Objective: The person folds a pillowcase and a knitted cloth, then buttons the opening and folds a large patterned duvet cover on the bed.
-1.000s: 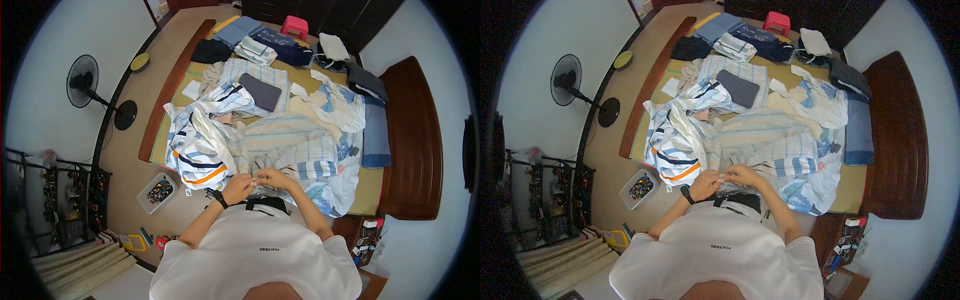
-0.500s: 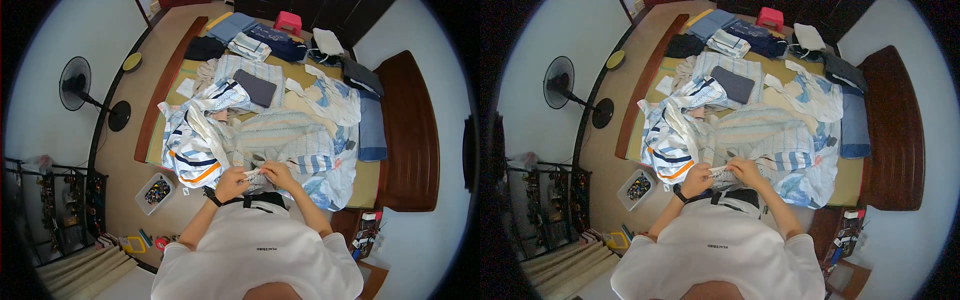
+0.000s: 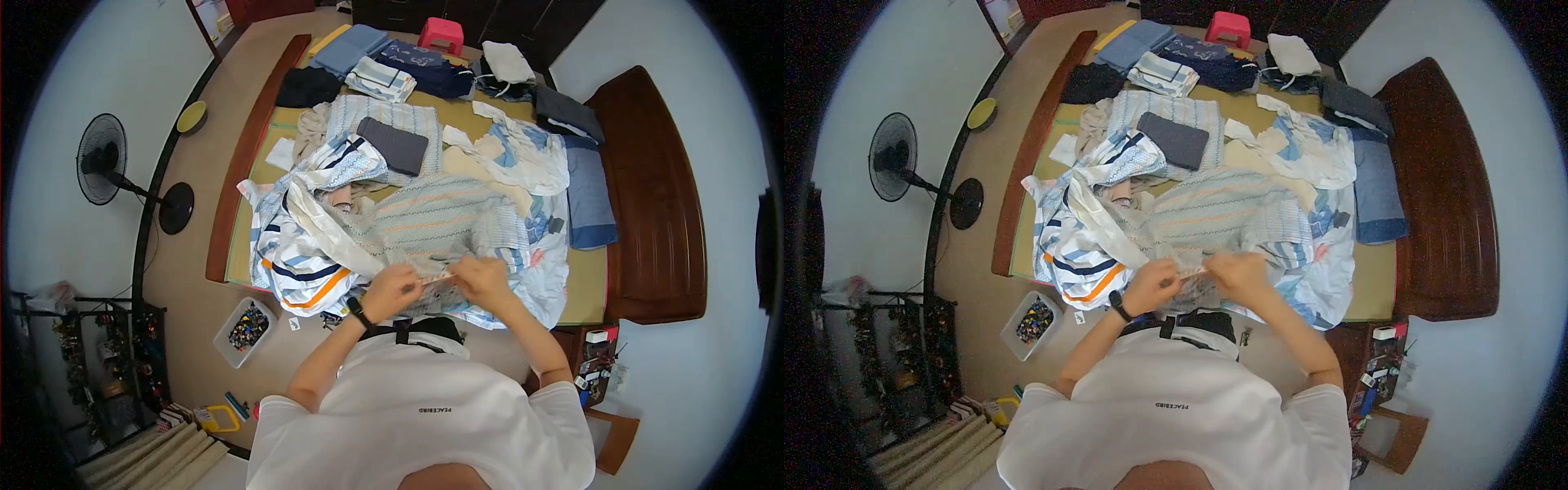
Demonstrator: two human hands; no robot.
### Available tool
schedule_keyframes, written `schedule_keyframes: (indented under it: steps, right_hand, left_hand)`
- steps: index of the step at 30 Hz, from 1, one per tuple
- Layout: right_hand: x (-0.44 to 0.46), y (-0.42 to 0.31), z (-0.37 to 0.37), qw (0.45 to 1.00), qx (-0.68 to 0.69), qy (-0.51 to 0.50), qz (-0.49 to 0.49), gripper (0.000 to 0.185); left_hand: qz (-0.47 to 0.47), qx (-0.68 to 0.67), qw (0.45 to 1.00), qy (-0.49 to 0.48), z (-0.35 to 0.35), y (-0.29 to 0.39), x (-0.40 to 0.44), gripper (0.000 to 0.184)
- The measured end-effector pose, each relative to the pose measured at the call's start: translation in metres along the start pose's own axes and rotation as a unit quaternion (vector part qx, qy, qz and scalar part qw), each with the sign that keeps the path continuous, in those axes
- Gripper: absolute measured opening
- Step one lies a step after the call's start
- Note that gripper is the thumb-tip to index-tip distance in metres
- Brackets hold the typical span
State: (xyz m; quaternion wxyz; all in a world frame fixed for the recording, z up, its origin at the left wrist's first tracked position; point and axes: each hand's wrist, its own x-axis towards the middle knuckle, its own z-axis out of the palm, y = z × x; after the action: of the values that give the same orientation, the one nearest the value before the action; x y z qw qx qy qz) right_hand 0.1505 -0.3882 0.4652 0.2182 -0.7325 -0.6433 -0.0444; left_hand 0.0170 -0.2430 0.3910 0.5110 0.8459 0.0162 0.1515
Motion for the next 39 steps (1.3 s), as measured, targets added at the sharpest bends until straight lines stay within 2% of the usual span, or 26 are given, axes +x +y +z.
schedule_keyframes:
  steps: [1, 2, 4, 5, 7, 8, 9, 11, 12, 16, 18, 21, 23, 25, 27, 28, 29, 30, 31, 33, 34, 35, 36, 37, 39]
  right_hand:
    - [0.003, 0.005, -0.013, 0.999, -0.021, 0.035, -0.01, 0.021]
    - [0.006, 0.01, -0.028, 0.996, -0.043, 0.07, -0.022, 0.021]
    - [0.016, 0.01, -0.068, 0.987, -0.096, 0.126, -0.024, 0.02]
    - [0.019, 0.008, -0.089, 0.982, -0.131, 0.136, -0.024, 0.019]
    - [0.026, -0.001, -0.129, 0.968, -0.198, 0.152, -0.02, 0.019]
    - [0.03, -0.006, -0.148, 0.96, -0.23, 0.158, -0.015, 0.02]
    - [0.031, -0.005, -0.162, 0.948, -0.263, 0.178, -0.029, 0.019]
    - [0.035, -0.001, -0.188, 0.928, -0.288, 0.233, -0.046, 0.018]
    - [0.032, -0.004, -0.203, 0.922, -0.305, 0.238, -0.015, 0.018]
    - [0.027, -0.014, -0.25, 0.902, -0.309, 0.301, 0.036, 0.017]
    - [0.022, -0.016, -0.266, 0.882, -0.336, 0.329, 0.047, 0.016]
    - [0.016, -0.01, -0.285, 0.869, -0.343, 0.35, 0.067, 0.014]
    - [0.018, 0.001, -0.295, 0.859, -0.34, 0.378, 0.059, 0.011]
    - [0.015, 0.014, -0.302, 0.859, -0.338, 0.378, 0.074, 0.009]
    - [0.007, 0.027, -0.303, 0.846, -0.376, 0.354, 0.131, 0.007]
    - [0.004, 0.035, -0.301, 0.85, -0.367, 0.343, 0.159, 0.006]
    - [0.0, 0.045, -0.298, 0.854, -0.36, 0.343, 0.155, 0.006]
    - [-0.003, 0.056, -0.294, 0.858, -0.348, 0.346, 0.153, 0.006]
    - [-0.003, 0.068, -0.289, 0.861, -0.336, 0.35, 0.149, 0.008]
    - [-0.004, 0.087, -0.278, 0.869, -0.284, 0.345, 0.212, 0.014]
    - [-0.007, 0.098, -0.274, 0.861, -0.274, 0.367, 0.22, 0.015]
    - [-0.012, 0.107, -0.272, 0.853, -0.262, 0.388, 0.229, 0.017]
    - [-0.018, 0.119, -0.275, 0.852, -0.233, 0.405, 0.239, 0.018]
    - [-0.025, 0.132, -0.277, 0.849, -0.203, 0.418, 0.25, 0.019]
    - [-0.044, 0.148, -0.293, 0.821, -0.21, 0.421, 0.323, 0.023]
  left_hand:
    - [0.038, 0.063, 0.997, 0.01, 0.002, 0.002, 0.011, 0.01]
    - [0.043, 0.062, 0.997, 0.01, 0.006, 0.006, 0.022, 0.01]
    - [0.081, 0.119, 0.984, 0.102, 0.011, 0.016, 0.045, 0.011]
    - [0.089, 0.118, 0.984, 0.103, 0.013, 0.022, 0.058, 0.011]
    - [0.137, 0.122, 0.963, 0.195, 0.013, 0.031, 0.079, 0.013]
    - [0.082, 0.118, 0.978, 0.154, 0.011, 0.032, 0.086, 0.016]
    - [0.09, 0.116, 0.977, 0.153, 0.009, 0.033, 0.092, 0.016]
    - [0.137, 0.161, 0.951, 0.227, 0.003, 0.035, 0.1, 0.009]
    - [0.091, 0.172, 0.96, 0.201, -0.001, 0.029, 0.098, 0.01]
    - [0.083, 0.223, 0.948, 0.212, -0.014, -0.02, 0.076, 0.015]
    - [-0.007, 0.215, 0.972, 0.096, -0.016, -0.033, 0.057, 0.02]
    - [-0.003, 0.215, 0.972, 0.093, -0.021, -0.034, 0.037, 0.021]
    - [-0.013, 0.228, 0.969, 0.094, -0.028, -0.058, 0.026, 0.02]
    - [-0.045, 0.339, 0.931, 0.126, -0.048, -0.083, 0.016, 0.019]
    - [-0.106, 0.39, 0.909, 0.104, -0.095, -0.099, 0.016, 0.018]
    - [-0.039, 0.485, 0.863, 0.138, -0.127, -0.092, 0.019, 0.023]
    - [-0.085, 0.542, 0.823, 0.148, -0.161, -0.078, 0.031, 0.031]
    - [0.01, 0.569, 0.794, 0.215, -0.203, -0.065, 0.041, 0.034]
    - [0.006, 0.602, 0.767, 0.222, -0.242, -0.026, 0.056, 0.033]
    - [0.015, 0.651, 0.716, 0.251, -0.321, 0.04, 0.085, 0.028]
    - [0.133, 0.682, 0.652, 0.303, -0.344, 0.083, 0.09, 0.026]
    - [0.084, 0.681, 0.657, 0.312, -0.349, 0.138, 0.091, 0.029]
    - [0.114, 0.666, 0.644, 0.36, -0.353, 0.171, 0.089, 0.022]
    - [0.113, 0.673, 0.635, 0.362, -0.347, 0.18, 0.084, 0.022]
    - [0.267, 0.593, 0.637, 0.414, -0.327, 0.193, 0.064, 0.026]
